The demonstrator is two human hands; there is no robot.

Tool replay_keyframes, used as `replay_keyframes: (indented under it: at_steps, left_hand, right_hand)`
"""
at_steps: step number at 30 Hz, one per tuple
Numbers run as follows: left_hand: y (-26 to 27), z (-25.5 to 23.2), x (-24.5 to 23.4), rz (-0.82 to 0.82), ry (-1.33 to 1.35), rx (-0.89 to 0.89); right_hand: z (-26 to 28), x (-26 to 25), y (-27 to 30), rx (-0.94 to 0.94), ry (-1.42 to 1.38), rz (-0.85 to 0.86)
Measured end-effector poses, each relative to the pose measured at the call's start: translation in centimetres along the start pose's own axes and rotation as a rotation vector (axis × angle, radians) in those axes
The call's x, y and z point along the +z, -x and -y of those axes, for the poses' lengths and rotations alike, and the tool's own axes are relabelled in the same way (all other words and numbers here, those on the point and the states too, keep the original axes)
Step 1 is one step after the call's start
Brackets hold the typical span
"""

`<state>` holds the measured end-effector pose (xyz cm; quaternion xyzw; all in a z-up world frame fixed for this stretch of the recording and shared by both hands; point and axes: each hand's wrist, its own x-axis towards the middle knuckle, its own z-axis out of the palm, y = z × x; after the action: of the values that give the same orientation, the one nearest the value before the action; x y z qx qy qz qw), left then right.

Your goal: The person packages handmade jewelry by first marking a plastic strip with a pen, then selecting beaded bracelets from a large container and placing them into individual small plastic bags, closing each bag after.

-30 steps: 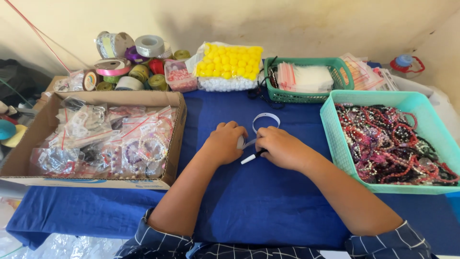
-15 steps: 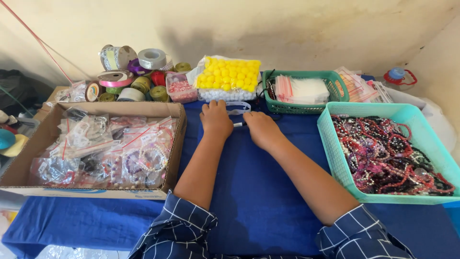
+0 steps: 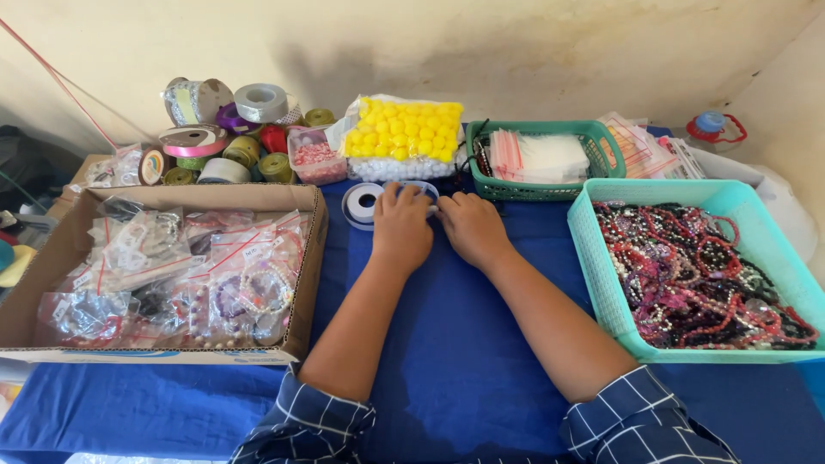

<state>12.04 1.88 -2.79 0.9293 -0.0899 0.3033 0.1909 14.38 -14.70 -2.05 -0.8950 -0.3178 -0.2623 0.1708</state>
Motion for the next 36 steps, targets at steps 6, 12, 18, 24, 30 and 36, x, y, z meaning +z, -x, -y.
replay_keyframes:
  at_steps: [6, 12, 18, 24, 30, 36]
  left_hand:
    - [1.3, 0.0, 1.0, -0.01, -0.118, 0.208]
    - [0.8, 0.5, 0.7, -0.04, -0.046, 0.215]
    - [0.8, 0.5, 0.4, -0.086, 0.007, 0.203]
    - [0.5, 0.6, -0.1, -0.082, -0.033, 0.14]
    - [0.7, 1.3, 0.5, -0.123, 0.029, 0.037]
    - [0.8, 0.9, 0.0, -0.133, 0.104, 0.049]
  right_hand:
    - [-0.2, -0.5, 0.3, -0.071, 0.024, -0.053]
    - [0.2, -1.1, -0.1, -0.073, 0.014, -0.046]
    - [0.6, -1.8, -0.1, 0.005, 0.007, -0.016]
    - [1.2, -3.3, -1.0, -0.035, 0.131, -0.052]
    - [2.4, -5.2, -1.8, -0.021, -0.232, -0.332]
    - [0.0, -1.3, -0.9, 0.226, -0.975, -0.437]
